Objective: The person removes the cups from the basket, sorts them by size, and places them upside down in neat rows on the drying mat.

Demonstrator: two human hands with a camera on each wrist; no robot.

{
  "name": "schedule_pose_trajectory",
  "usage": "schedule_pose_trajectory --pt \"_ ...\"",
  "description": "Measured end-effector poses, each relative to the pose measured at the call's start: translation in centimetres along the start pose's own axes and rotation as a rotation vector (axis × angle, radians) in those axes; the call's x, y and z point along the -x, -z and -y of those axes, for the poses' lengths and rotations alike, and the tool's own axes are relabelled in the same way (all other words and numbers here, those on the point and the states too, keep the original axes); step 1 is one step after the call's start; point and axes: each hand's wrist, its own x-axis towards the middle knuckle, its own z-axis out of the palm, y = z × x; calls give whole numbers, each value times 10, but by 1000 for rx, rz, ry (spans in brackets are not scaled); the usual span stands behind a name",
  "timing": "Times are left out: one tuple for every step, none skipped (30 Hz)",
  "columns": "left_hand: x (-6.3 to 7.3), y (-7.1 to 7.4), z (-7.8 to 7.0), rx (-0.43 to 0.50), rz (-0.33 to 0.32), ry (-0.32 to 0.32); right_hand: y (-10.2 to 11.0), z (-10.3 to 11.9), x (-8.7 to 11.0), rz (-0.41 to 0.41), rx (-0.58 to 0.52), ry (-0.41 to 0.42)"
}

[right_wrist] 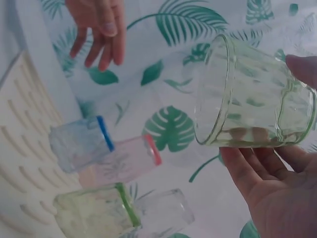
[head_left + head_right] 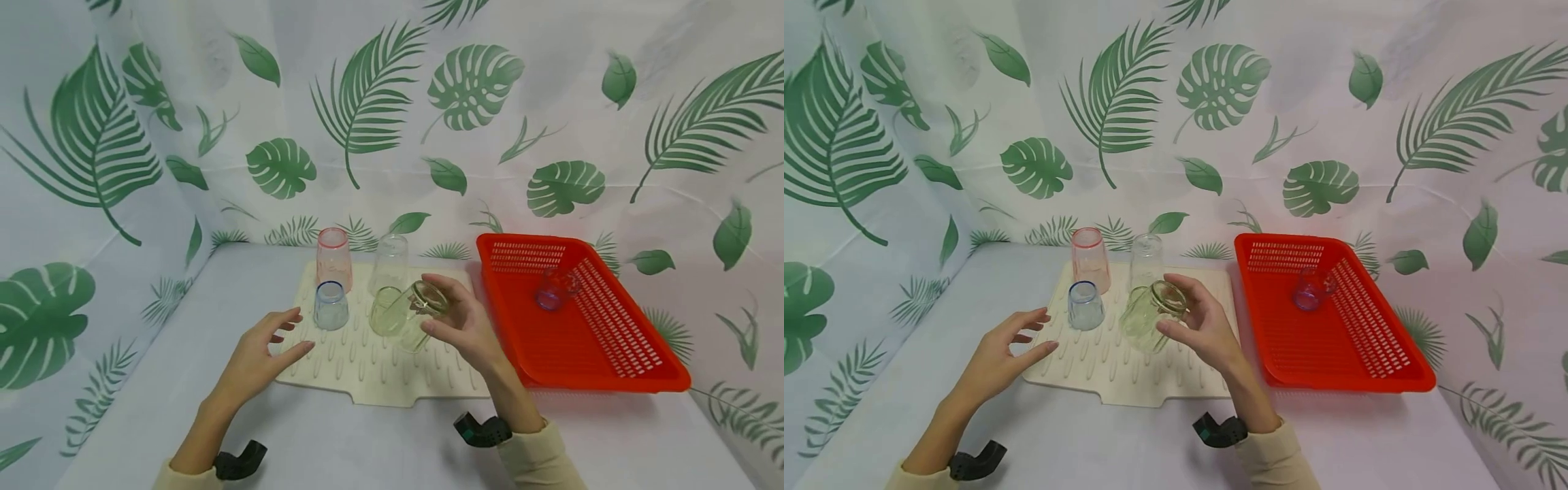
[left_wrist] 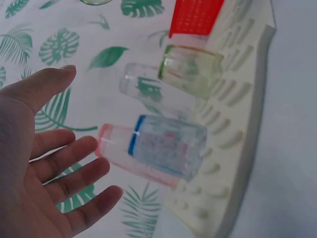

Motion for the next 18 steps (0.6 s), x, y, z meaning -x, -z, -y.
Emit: schedule_pose_trajectory --pt "2 1 3 -5 3 16 -2 -1 0 -10 4 6" --pt "4 1 6 -10 8 33 -3 -1 -1 -19 11 9" --pt "7 1 9 -11 14 52 -5 -2 -2 -33 23 10" --pt "9 2 11 -15 21 71 -8 -2 -3 -48 42 7" --pt "11 2 13 -22 29 94 -10 -2 -4 -62 65 3" --pt "13 2 15 -32 36 114 -12 -2 -6 -74 87 -4" --pt "15 2 16 -42 43 132 -15 -2 -7 -84 105 -10" --pt "17 1 18 -52 51 148 -17 -3 -9 -92 123 -15" --pt "19 1 20 -61 57 160 -20 -3 -10 -97 140 -19" --pt "20 0 22 -70 63 168 -23 -3 -12 -100 155 -22" --pt "22 -2 24 -73 69 175 -25 -4 -13 -101 168 -25" --pt "23 -3 26 -80 75 178 -28 -5 -15 -102 178 -28" --pt "23 -4 27 -87 81 181 -30 -6 -16 -102 188 -28" --pt "24 -6 29 -92 89 184 -33 -8 -17 -101 196 -30" --pt "24 -7 30 -103 100 188 -35 -10 -18 -100 206 -34" --pt "24 -8 31 -116 115 193 -38 -12 -20 -96 218 -37" --pt "24 -9 31 -132 133 201 -41 -14 -21 -92 234 -42" --pt "24 -10 31 -155 151 206 -44 -17 -22 -87 250 -48"
